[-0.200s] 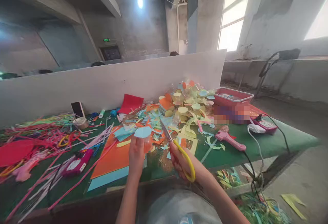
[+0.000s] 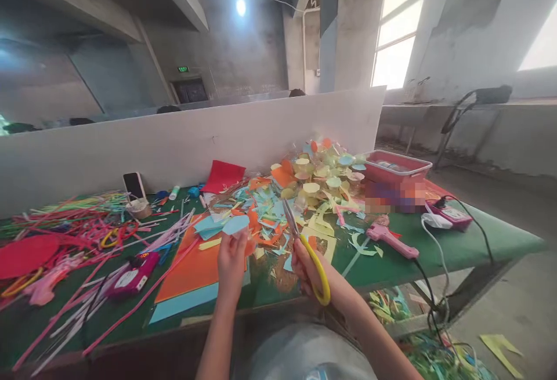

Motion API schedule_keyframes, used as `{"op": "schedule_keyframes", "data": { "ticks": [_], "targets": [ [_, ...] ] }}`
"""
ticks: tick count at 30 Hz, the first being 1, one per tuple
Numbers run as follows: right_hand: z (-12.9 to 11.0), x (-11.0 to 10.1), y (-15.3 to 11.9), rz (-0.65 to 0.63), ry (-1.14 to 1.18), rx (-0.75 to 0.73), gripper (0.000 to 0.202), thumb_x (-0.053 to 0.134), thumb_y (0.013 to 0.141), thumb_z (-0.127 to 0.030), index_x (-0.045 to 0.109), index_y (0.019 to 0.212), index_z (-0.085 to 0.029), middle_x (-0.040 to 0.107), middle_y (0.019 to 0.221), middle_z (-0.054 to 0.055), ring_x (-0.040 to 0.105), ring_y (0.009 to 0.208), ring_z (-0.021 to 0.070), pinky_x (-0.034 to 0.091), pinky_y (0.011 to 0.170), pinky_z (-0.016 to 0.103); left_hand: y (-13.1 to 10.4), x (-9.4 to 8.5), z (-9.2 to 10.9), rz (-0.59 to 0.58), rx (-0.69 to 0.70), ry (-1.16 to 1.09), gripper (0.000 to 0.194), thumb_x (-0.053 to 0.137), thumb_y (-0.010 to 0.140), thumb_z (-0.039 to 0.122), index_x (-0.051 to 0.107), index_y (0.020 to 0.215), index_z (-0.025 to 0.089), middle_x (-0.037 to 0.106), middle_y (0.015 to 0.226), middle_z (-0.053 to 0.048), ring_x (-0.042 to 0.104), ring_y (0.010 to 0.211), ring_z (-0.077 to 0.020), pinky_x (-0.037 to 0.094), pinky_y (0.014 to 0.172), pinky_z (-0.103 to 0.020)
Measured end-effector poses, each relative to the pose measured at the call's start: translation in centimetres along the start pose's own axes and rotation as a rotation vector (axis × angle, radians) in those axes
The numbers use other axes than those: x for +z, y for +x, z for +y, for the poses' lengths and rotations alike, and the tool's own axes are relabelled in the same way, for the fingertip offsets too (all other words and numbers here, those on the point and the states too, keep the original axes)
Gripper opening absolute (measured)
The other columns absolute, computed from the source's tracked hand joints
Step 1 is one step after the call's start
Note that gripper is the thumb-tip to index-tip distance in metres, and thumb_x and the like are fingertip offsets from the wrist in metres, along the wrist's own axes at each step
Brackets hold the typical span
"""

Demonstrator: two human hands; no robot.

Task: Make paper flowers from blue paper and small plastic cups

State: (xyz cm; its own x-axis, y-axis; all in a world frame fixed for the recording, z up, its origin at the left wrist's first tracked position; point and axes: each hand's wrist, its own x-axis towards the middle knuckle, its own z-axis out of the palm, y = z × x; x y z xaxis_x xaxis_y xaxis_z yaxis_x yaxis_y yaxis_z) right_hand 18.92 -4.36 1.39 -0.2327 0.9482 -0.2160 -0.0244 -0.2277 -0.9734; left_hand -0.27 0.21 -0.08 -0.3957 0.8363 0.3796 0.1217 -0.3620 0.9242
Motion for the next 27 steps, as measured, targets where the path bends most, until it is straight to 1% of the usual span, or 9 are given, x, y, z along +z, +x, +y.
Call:
{"op": "schedule_keyframes", "data": {
  "ticks": [3,5,7,11,13,17,19,23,27],
  "targets": [
    [0.4,-0.1,0.3,0.004,-0.024,-0.005,0.057,0.032,0.082,-0.079,0.041,0.075,-0.024,0.030,0.050,-0.011,0.031,0.032,0.0063,0.028,0.032,0.018,0.1,0.0,0.1,0.027,0.001,0.001,0.041,0.070,0.073,0.052,0.054,0.096,0.022,0.068,0.102,-0.008,0.066,0.106,-0.0241,0.050,0.094,-0.038],
    [0.5,-0.5,0.1,-0.028,-0.071,-0.034,0.057,0.032,0.083,-0.079,0.041,0.076,-0.023,0.034,0.053,-0.010,0.031,0.034,0.0062,0.028,0.033,0.019,0.1,-0.1,0.1,0.075,0.016,0.011,0.049,0.072,0.071,0.049,0.048,0.106,0.023,0.066,0.107,-0.009,0.067,0.103,-0.0231,0.051,0.092,-0.039],
    [0.3,-1.0,-0.5,-0.087,-0.142,-0.079,0.057,0.038,0.082,-0.079,0.041,0.074,-0.022,0.036,0.055,-0.009,0.032,0.038,0.0063,0.028,0.036,0.019,0.2,-0.1,0.0,0.126,0.034,0.034,0.057,0.073,0.070,0.047,0.042,0.111,0.024,0.065,0.106,-0.009,0.068,0.099,-0.0222,0.052,0.089,-0.040],
    [-0.6,-1.1,-2.1,-0.245,-0.259,-0.114,0.056,0.051,0.079,-0.076,0.046,0.075,-0.021,0.038,0.057,-0.008,0.033,0.047,0.0070,0.028,0.042,0.020,0.1,0.0,-0.4,0.171,0.070,0.104,0.061,0.075,0.069,0.046,0.034,0.108,0.024,0.065,0.093,-0.006,0.068,0.092,-0.0231,0.055,0.080,-0.040],
    [-0.7,-0.6,-2.6,-0.305,-0.224,-0.059,0.057,0.049,0.078,-0.078,0.048,0.079,-0.021,0.038,0.058,-0.008,0.031,0.046,0.0068,0.028,0.042,0.020,-0.1,0.2,-0.5,0.164,0.092,0.141,0.061,0.075,0.070,0.045,0.032,0.107,0.024,0.064,0.097,-0.008,0.067,0.092,-0.0235,0.055,0.077,-0.040],
    [0.1,0.4,-2.5,-0.410,0.022,-0.001,0.058,0.044,0.080,-0.079,0.050,0.087,-0.022,0.037,0.057,-0.009,0.027,0.042,0.0061,0.027,0.039,0.020,-0.2,0.4,-0.9,0.148,0.145,0.213,0.059,0.073,0.072,0.043,0.031,0.109,0.024,0.060,0.106,-0.012,0.064,0.097,-0.0251,0.053,0.079,-0.042],
    [0.4,0.5,-2.2,-0.420,0.060,-0.009,0.057,0.044,0.082,-0.078,0.050,0.086,-0.022,0.036,0.056,-0.009,0.027,0.041,0.0061,0.026,0.038,0.020,-0.3,0.4,-1.1,0.125,0.180,0.234,0.057,0.070,0.073,0.044,0.031,0.109,0.024,0.059,0.107,-0.013,0.063,0.099,-0.0253,0.053,0.082,-0.043],
    [0.3,0.1,-2.0,-0.379,0.056,0.003,0.058,0.044,0.080,-0.079,0.048,0.078,-0.021,0.036,0.058,-0.008,0.027,0.041,0.0061,0.026,0.037,0.021,-0.5,0.4,-1.4,0.080,0.236,0.262,0.052,0.066,0.078,0.043,0.031,0.111,0.024,0.056,0.111,-0.013,0.059,0.105,-0.0249,0.049,0.091,-0.046],
    [0.4,-0.1,-1.8,-0.360,0.054,0.028,0.057,0.041,0.083,-0.078,0.050,0.081,-0.021,0.041,0.062,-0.007,0.033,0.040,0.0062,0.031,0.040,0.022,-0.6,0.7,-1.8,0.053,0.258,0.265,0.052,0.065,0.079,0.044,0.032,0.113,0.023,0.054,0.115,-0.015,0.059,0.108,-0.0262,0.051,0.087,-0.044]
  ]
}}
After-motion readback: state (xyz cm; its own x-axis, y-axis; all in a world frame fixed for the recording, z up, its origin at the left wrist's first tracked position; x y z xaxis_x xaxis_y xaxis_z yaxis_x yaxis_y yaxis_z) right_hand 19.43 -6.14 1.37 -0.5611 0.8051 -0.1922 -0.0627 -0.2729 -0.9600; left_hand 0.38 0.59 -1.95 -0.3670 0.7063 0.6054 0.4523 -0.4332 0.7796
